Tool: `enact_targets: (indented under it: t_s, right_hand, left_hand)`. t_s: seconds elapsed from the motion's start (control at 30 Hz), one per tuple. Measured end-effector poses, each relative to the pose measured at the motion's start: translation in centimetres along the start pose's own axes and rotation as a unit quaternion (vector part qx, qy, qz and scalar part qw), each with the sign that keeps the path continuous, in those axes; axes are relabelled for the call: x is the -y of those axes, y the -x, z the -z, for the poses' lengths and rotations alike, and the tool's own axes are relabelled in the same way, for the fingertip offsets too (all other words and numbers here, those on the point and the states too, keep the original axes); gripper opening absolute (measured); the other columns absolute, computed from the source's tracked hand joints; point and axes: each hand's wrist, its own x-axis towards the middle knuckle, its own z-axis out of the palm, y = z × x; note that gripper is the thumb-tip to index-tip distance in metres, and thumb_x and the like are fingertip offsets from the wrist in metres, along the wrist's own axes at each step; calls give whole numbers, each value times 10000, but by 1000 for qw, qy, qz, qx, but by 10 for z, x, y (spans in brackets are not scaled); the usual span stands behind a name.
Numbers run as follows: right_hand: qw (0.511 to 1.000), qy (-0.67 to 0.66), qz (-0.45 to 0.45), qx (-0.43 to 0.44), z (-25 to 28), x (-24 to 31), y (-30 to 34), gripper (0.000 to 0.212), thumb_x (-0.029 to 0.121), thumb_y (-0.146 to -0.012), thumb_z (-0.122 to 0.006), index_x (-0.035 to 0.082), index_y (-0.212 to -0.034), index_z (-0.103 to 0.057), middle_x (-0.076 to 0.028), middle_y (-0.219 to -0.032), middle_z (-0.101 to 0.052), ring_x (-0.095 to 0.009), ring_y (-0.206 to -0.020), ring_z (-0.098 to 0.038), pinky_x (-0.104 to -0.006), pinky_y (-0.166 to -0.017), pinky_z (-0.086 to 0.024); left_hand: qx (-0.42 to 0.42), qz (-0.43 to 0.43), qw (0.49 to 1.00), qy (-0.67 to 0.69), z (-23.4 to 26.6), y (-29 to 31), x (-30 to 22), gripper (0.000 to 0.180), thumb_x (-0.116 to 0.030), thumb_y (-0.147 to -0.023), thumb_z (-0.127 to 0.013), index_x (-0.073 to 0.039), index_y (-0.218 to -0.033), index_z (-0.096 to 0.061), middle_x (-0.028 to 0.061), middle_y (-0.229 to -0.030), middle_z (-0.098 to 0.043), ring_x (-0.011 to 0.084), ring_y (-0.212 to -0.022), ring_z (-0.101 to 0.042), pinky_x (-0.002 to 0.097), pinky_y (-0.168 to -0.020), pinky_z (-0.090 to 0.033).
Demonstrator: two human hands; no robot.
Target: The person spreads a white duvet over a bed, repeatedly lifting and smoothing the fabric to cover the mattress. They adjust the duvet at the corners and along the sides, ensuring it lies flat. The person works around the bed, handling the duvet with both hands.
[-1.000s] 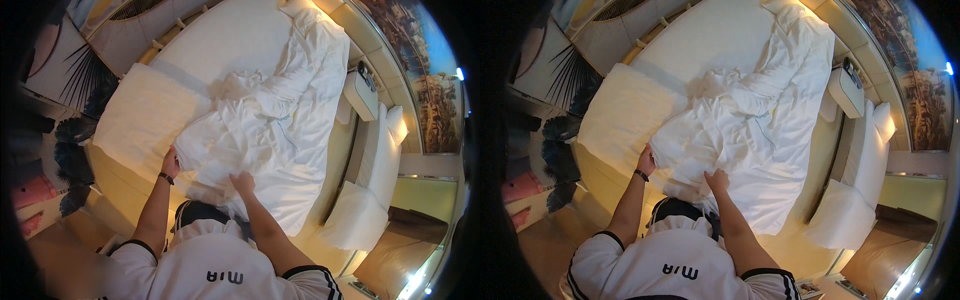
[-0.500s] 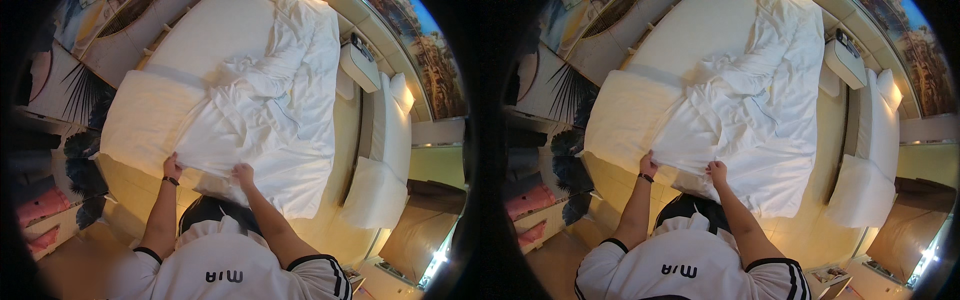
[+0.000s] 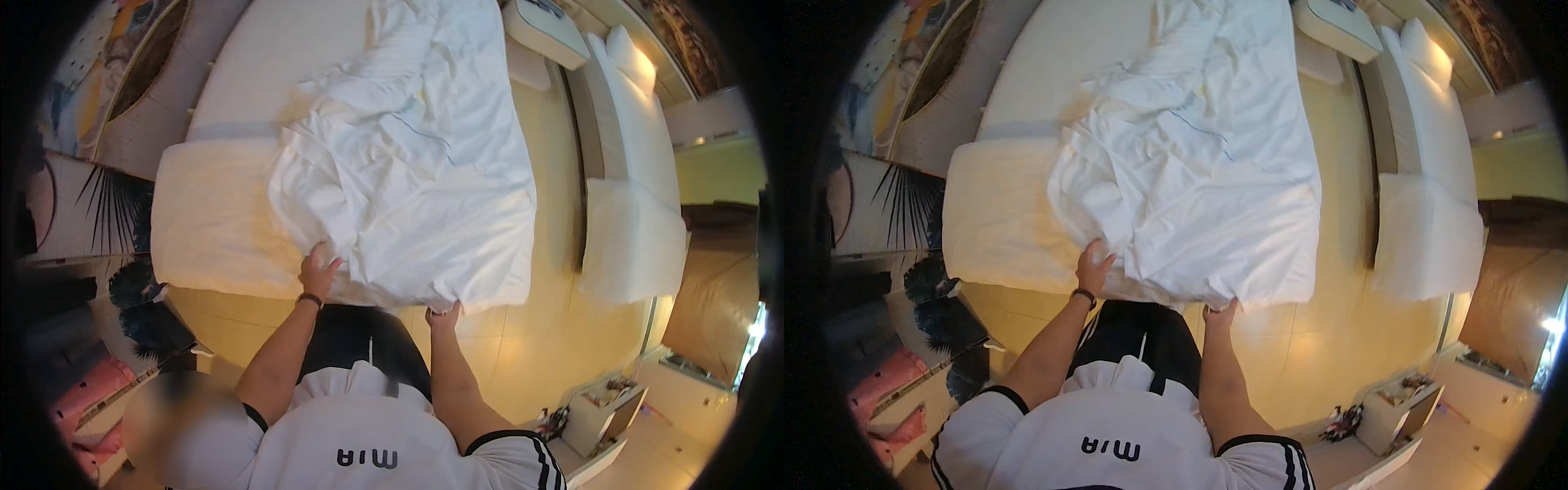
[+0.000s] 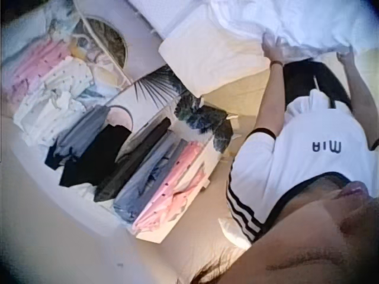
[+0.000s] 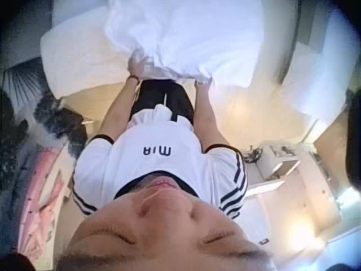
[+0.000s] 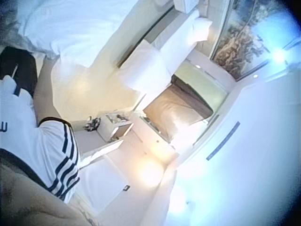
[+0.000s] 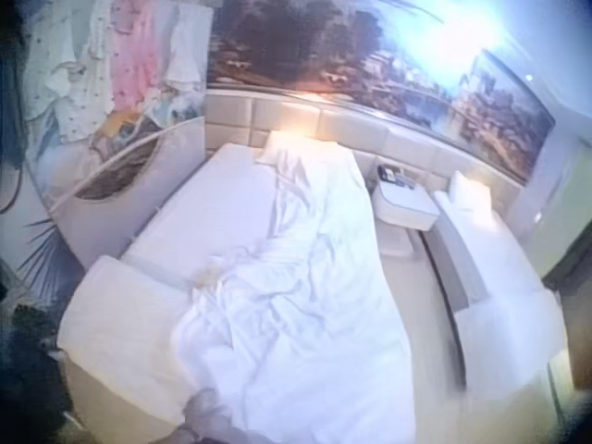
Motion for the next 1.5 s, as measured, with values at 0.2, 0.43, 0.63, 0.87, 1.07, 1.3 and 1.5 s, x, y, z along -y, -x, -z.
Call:
enact_targets:
  t_s: [0.2, 0.43, 0.63, 0.87, 1.07, 1.3, 1.5]
  right_hand:
    - [993, -107, -26, 33, -28, -4, 36, 402, 390, -832, -461, 138, -1145, -480, -77, -1129, -530, -294, -1100, -455, -480, -929, -353]
    - [974, -176, -34, 139, 6, 56, 80, 487, 325, -809, -558, 108, -1228, -435, -106, -1284, -416, -317, -1173, -373, -529, -976, -273]
    - [949, -47, 219, 224, 6, 173, 168, 544, 275, -827, -545, 69, -1287, -340, -124, -1319, -365, -340, -1194, -344, -557, -980, -258]
    - [949, -93, 298, 36, 155, 218, 63, 475, 237, -844, -522, 41, -1245, -361, -166, -1231, -428, -348, -1101, -436, -555, -882, -378]
    - [895, 246, 318, -194, 86, 113, 29, 382, 106, -745, -605, -11, -1083, -471, -130, -963, -526, -263, -791, -521, -390, -705, -449]
    - [597, 565, 540, 181, -17, -25, 63, 142, 60, -747, -562, 26, -878, -604, -123, -821, -590, -253, -775, -575, -327, -707, -461]
    - [472, 664, 500, 293, -94, -91, 79, 157, 54, -751, -513, 16, -871, -606, -175, -862, -585, -332, -815, -555, -378, -715, -456]
  left_hand:
    - [156, 156, 909, -354, -50, -18, -60, 642, -615, -670, -570, -134, -1094, -545, 166, -1096, -478, 328, -1089, -403, 434, -876, -321]
    - [176, 35, 905, -385, -72, -30, -40, 391, -401, -797, -516, -66, -985, -590, 156, -1012, -577, 288, -981, -518, 462, -840, -322]
    - [191, 29, 981, 31, -74, 32, -6, 290, -271, -734, -587, 14, -771, -624, 177, -719, -621, 326, -678, -597, 376, -622, -452]
    - [206, 9, 977, -47, -96, 83, 19, 276, -252, -706, -595, 22, -676, -613, 180, -630, -593, 303, -605, -586, 380, -588, -444]
    - [242, 88, 964, -61, -53, 95, 8, 245, -236, -740, -645, 7, -735, -616, 75, -585, -588, 152, -501, -566, 294, -438, -435]
    - [203, 229, 943, 128, -23, 98, 31, 134, -33, -769, -509, 52, -846, -578, 123, -671, -577, 224, -420, -554, 336, -423, -520]
    - [267, 194, 943, 52, 15, 83, 42, 173, -35, -789, -510, 13, -948, -560, 81, -687, -574, 170, -491, -574, 315, -427, -508]
